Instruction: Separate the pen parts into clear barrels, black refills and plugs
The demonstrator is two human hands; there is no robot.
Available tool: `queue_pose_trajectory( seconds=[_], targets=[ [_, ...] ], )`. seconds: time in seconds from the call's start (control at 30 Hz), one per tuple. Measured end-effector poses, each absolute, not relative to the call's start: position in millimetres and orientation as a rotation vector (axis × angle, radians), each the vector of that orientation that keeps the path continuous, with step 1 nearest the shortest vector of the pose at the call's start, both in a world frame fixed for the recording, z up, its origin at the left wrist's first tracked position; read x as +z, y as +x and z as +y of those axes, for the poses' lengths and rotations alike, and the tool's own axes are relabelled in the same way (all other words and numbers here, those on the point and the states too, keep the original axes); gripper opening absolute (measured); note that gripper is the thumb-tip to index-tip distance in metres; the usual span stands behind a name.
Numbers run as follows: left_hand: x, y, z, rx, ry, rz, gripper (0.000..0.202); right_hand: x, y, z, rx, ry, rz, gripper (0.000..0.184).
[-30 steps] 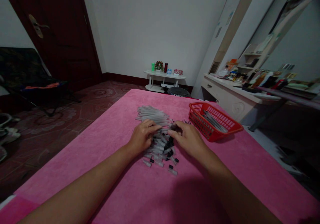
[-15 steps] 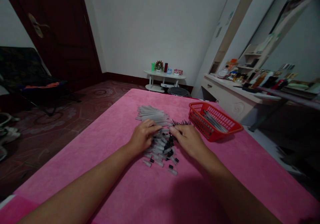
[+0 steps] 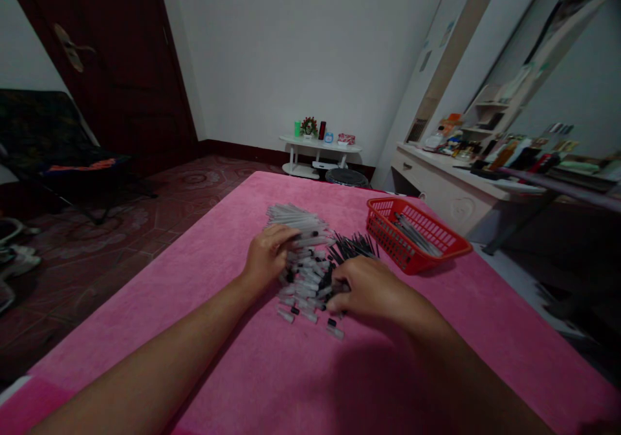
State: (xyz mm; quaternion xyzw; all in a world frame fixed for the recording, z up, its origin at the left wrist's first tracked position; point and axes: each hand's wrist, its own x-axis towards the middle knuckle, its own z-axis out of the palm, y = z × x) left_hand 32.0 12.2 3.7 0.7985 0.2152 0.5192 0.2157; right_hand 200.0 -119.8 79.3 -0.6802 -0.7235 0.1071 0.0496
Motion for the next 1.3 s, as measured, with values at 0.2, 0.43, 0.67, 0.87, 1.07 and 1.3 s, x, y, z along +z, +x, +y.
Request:
queue_pose_trajectory(
  seconds=[0.2, 0.43, 0.67, 0.87, 1.07, 1.3],
  targets=[
    [15, 40, 9, 1.413, 1.417, 0.658, 0.015, 87, 171, -129, 0.332, -2.294, -2.497, 0.028],
    [13, 39, 13, 1.280, 1.039, 0.622, 0.034, 87, 169, -133, 0.334, -2.255, -2.532, 0.017],
    [15, 42, 9, 1.237, 0.868, 0.521, 0.031, 85, 201, -117, 0.280, -2.040, -2.001, 0.013],
    [17, 44, 1, 1.163, 0.869, 0.500, 0.029, 61, 210, -101, 0.410, -1.756, -1.744, 0.014],
    [14, 47, -2, 1.132, 0.881, 0.486, 0.032, 57, 206, -100, 0.345, -1.683, -1.657, 0.013],
    [16, 48, -5, 1.111, 0.861, 0.478, 0.033, 57, 201, -101, 0.225, -1.694, -1.663, 0.012]
  ],
)
